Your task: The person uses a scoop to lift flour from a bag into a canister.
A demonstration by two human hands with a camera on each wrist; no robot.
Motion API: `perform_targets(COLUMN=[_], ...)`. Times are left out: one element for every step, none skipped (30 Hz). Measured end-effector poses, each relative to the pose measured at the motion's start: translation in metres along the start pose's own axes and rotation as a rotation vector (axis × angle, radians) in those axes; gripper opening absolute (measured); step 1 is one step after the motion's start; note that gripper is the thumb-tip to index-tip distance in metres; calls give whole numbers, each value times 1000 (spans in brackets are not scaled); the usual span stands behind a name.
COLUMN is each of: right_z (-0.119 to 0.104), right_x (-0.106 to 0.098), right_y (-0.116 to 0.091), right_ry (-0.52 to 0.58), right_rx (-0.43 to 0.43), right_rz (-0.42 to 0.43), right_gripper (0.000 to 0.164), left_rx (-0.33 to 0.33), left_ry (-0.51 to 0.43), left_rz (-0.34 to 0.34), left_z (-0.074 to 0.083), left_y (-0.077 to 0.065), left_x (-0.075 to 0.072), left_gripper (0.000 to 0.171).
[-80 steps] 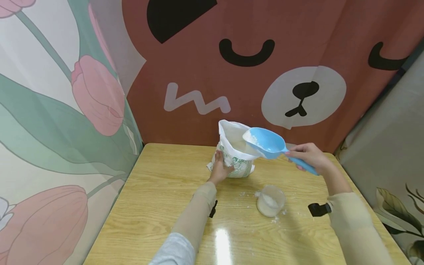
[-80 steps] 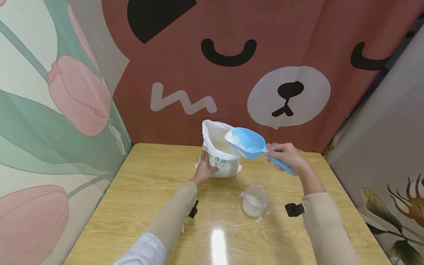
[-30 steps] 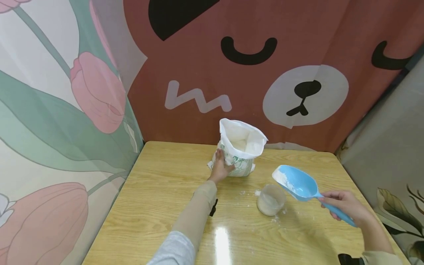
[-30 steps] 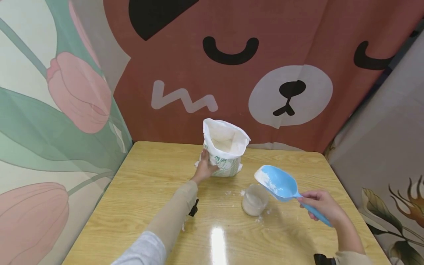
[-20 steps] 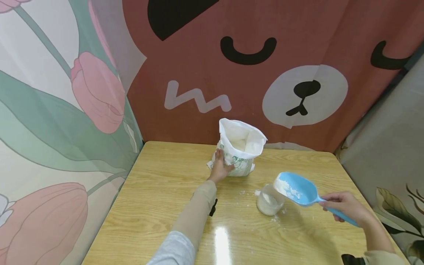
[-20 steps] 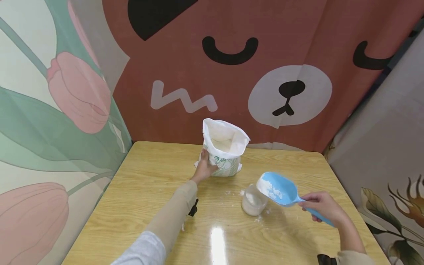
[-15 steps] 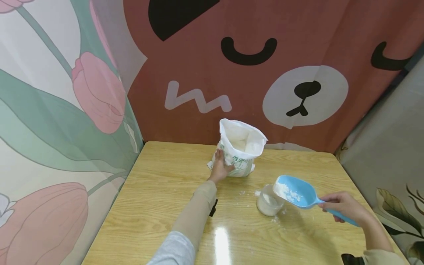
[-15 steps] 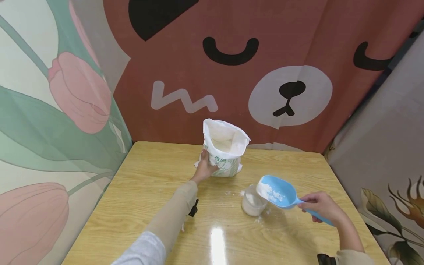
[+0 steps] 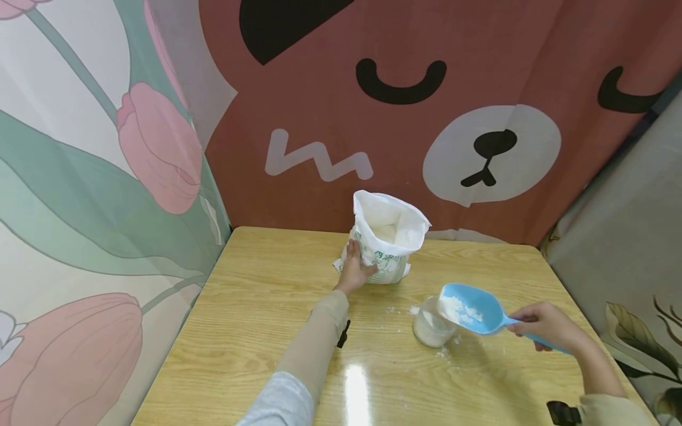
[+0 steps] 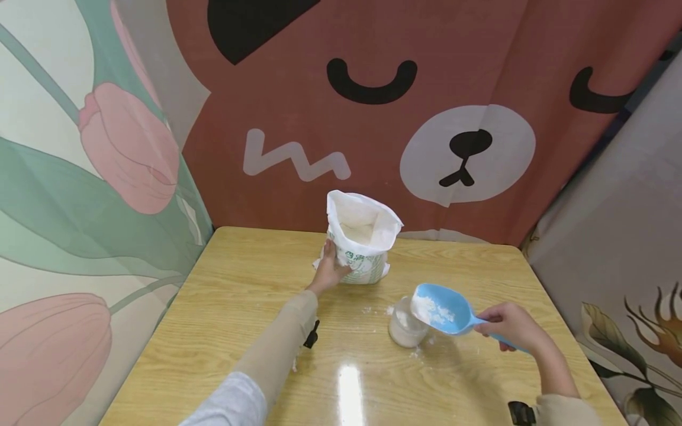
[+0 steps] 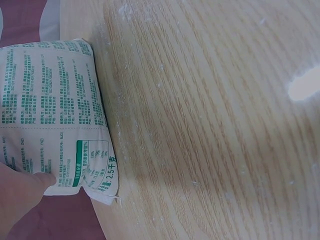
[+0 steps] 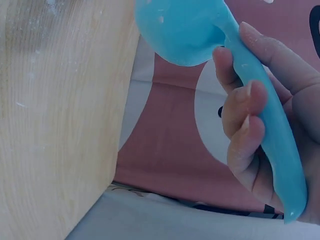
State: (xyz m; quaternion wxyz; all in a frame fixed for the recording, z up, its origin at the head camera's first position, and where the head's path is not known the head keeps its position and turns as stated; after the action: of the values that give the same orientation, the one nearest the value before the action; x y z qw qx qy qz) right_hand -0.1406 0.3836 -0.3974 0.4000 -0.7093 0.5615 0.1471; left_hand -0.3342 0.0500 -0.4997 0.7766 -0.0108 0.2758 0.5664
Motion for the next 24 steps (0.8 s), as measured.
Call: perform_targets(right_z=[-2, -4, -5, -7, -9, -10, -12, -13, -15, -17, -18, -20, -21, -23, -24, -26, -28, -29, -31, -32, -34, -35, -36, -37], right_x=[0, 1, 1, 1, 1, 1, 2, 2, 2, 3, 3, 3, 4, 4, 5, 5, 5, 6, 6, 6, 6, 6, 7, 7], right_y=[0, 0, -1, -1, -1, -2, -2, -2, -3, -3, -3, -3, -3, -3, -3, -3, -3, -3, -3, -3, -3, -3, -3, -3], right_ry=[-17, -33, -52, -71, -88, -108, -126, -141, -158, -173, -189, -206, -224, -244, -262, -278, -293, -306, -317, -325, -331, -338, -345, -352], right_rx=[-7, -8, -12, -16, -21, -29, -33, -35, -37, -35, -29, -18, -8, 3, 11, 20, 25, 27, 26, 28, 29, 33, 36, 41], right_rz=[13, 25, 40, 55, 67, 79, 87, 94, 103, 109, 116, 124, 131, 139, 146, 150, 153, 155, 156, 157, 159, 161, 166, 171], right_gripper=[41, 39, 37, 36, 34, 33, 32, 31, 31, 30, 30, 29, 29, 29, 28, 26, 25, 24, 23, 22, 21, 21, 21, 21], left_rx=[20, 24, 26, 28, 25, 24, 22, 3, 0, 0, -2, -3, -3, -5, -8, -9, -12, -15, -17, -18, -17, -16, -16, -15], left_ry=[-7, -16, -20, -24, -19, -13, -5, 3, 15, 28, 42, 52, 60, 62, 63, 63, 61, 57, 53, 48, 48, 46, 42, 37], left_rz=[3, 5, 5, 5, 4, 3, 2, -2, -5, -6, -10, -12, -13, -15, -16, -17, -17, -17, -18, -17, -17, -16, -14, -12], left_z=[0, 0, 0, -1, -1, -1, -1, -2, -1, -1, -1, -1, 0, 0, 1, 1, 1, 1, 1, 1, 0, -1, -1, -2], left_y=[-1, -1, -1, -1, 0, 0, 1, 2, 2, 2, 2, 2, 2, 1, 1, 1, 0, 0, 0, 0, 0, 0, 1, 1], left_x=[0, 0, 0, 0, 0, 0, 0, 1, 1, 1, 1, 1, 1, 0, 0, 0, 0, 0, 0, 0, 0, 1, 1, 2], left_gripper=[95, 95, 95, 96, 95, 95, 95, 94, 93, 93, 93, 93, 93, 93, 94, 94, 94, 94, 94, 94, 94, 94, 95, 95])
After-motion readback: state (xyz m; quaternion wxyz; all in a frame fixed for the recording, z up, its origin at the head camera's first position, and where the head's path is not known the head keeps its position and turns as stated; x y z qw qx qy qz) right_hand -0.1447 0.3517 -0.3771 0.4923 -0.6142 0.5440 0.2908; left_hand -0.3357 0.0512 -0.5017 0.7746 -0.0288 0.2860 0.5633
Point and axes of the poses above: each hand's wrist, its own y-axis towards the middle knuckle, its own x-axis out of the palm, z = x × y, the point moved 2 cm from there along y, towards the middle knuckle, and after that the axes turned 11 degrees about x, right-handed, at the moved point
